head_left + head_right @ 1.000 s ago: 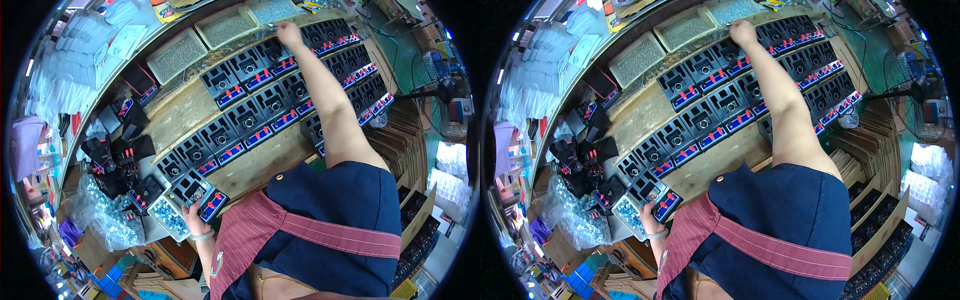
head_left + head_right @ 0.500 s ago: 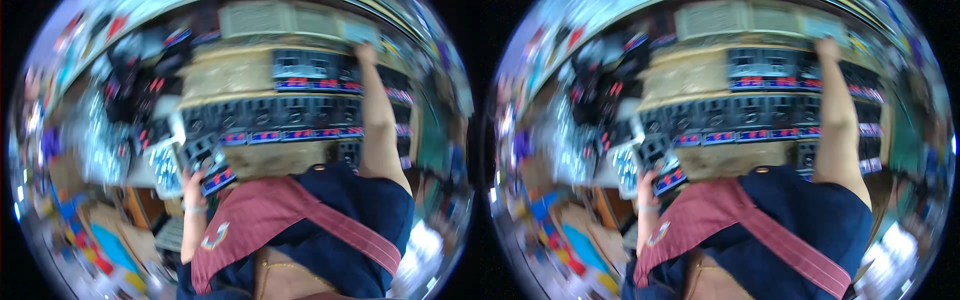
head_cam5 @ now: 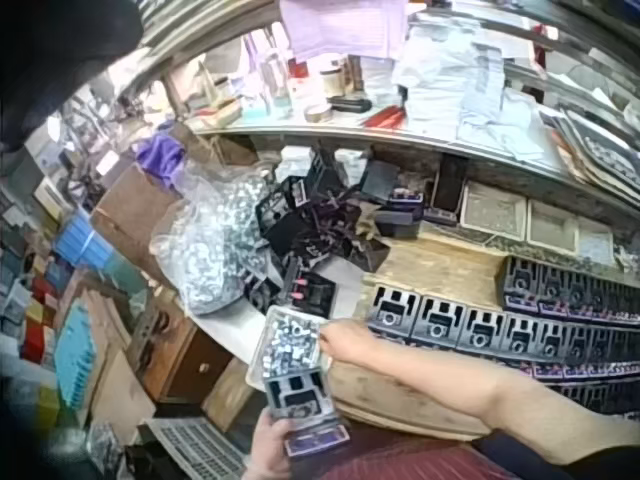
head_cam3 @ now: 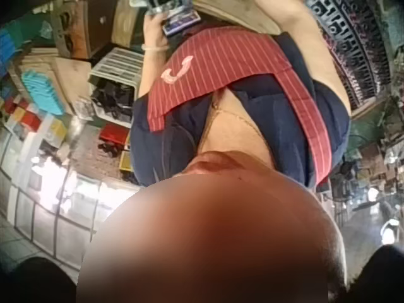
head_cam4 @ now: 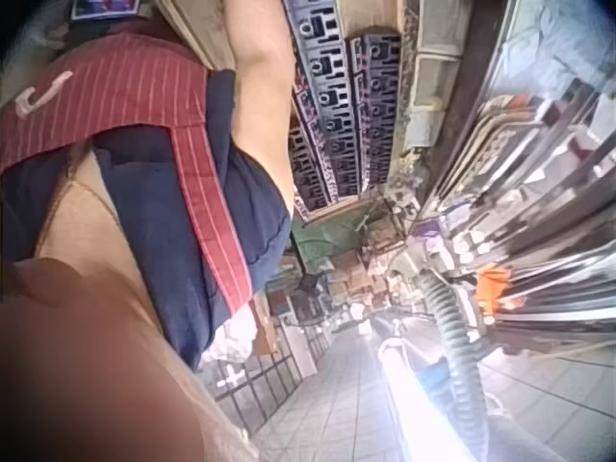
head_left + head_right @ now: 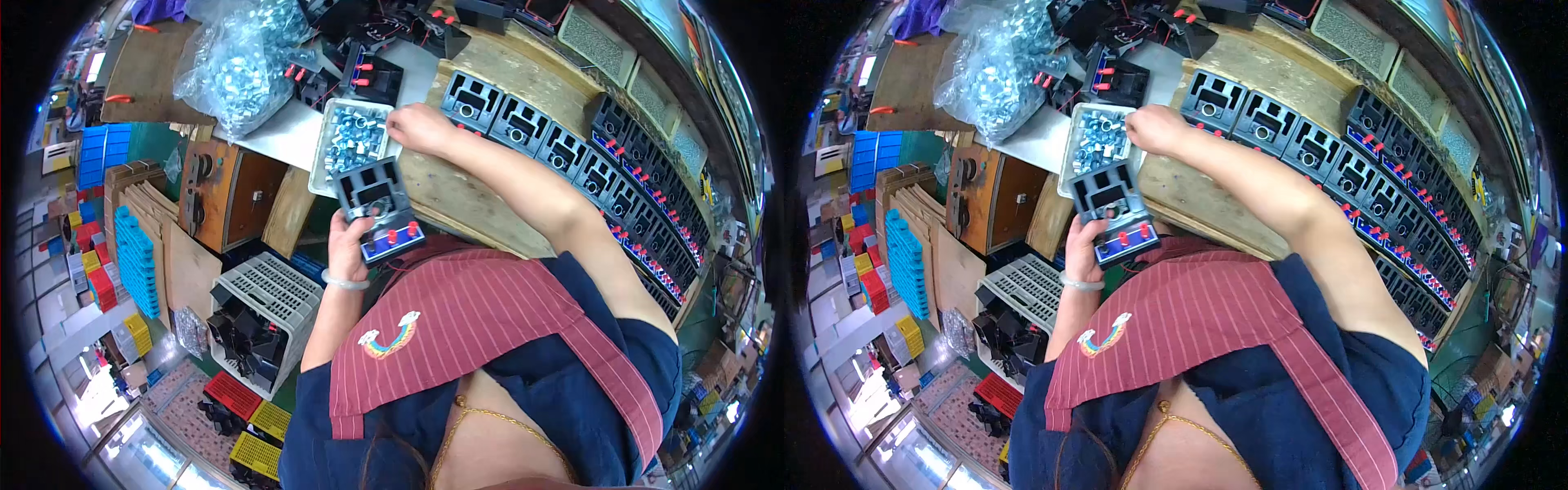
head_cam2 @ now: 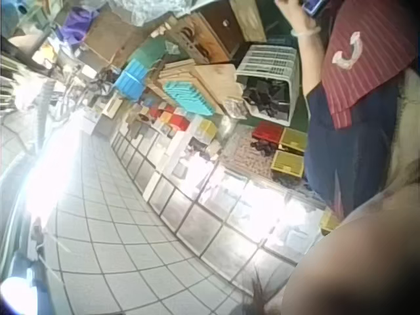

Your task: Assembling analog power meters by fitting housings and applying labels.

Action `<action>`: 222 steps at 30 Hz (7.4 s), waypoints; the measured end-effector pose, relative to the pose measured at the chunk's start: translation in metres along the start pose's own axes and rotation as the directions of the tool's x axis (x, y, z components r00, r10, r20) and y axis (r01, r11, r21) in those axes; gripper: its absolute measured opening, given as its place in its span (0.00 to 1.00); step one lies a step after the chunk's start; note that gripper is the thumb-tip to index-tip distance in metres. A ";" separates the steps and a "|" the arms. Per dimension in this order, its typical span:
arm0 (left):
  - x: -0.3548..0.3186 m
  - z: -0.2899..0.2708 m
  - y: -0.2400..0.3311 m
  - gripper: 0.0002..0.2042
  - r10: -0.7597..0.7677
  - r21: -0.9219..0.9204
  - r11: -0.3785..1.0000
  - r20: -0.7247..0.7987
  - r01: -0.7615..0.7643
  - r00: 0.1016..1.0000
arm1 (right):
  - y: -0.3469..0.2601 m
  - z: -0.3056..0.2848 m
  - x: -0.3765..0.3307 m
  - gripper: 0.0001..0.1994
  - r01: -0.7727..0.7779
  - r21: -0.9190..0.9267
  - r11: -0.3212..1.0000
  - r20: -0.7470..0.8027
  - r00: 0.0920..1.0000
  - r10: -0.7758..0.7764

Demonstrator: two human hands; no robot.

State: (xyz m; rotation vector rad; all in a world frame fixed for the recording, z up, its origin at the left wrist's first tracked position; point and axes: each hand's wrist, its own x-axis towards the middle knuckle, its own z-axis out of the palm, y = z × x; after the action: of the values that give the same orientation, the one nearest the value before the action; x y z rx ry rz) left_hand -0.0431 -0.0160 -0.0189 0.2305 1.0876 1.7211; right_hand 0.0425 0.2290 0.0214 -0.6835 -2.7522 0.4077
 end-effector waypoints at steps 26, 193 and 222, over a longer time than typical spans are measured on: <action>0.005 0.090 -0.039 0.21 -0.091 0.094 0.993 0.236 0.070 0.968 | -0.059 -0.069 -0.178 0.04 0.147 -0.112 0.983 0.060 0.988 -0.141; 0.205 -0.108 0.072 0.18 0.330 0.898 0.258 0.265 -0.356 0.906 | -0.074 0.014 0.194 0.22 -0.331 0.202 0.922 -0.232 0.898 0.373; 0.061 0.048 0.085 0.41 -0.147 -0.165 0.930 0.651 0.328 0.745 | -0.126 -0.088 -0.066 0.12 0.462 0.109 0.880 -0.254 0.869 -0.425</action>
State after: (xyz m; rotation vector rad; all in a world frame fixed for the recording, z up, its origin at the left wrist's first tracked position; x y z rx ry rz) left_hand -0.0967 0.0570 0.0517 0.4378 0.3537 1.3750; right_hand 0.0757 0.1073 0.1313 -0.0342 -2.5152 0.4184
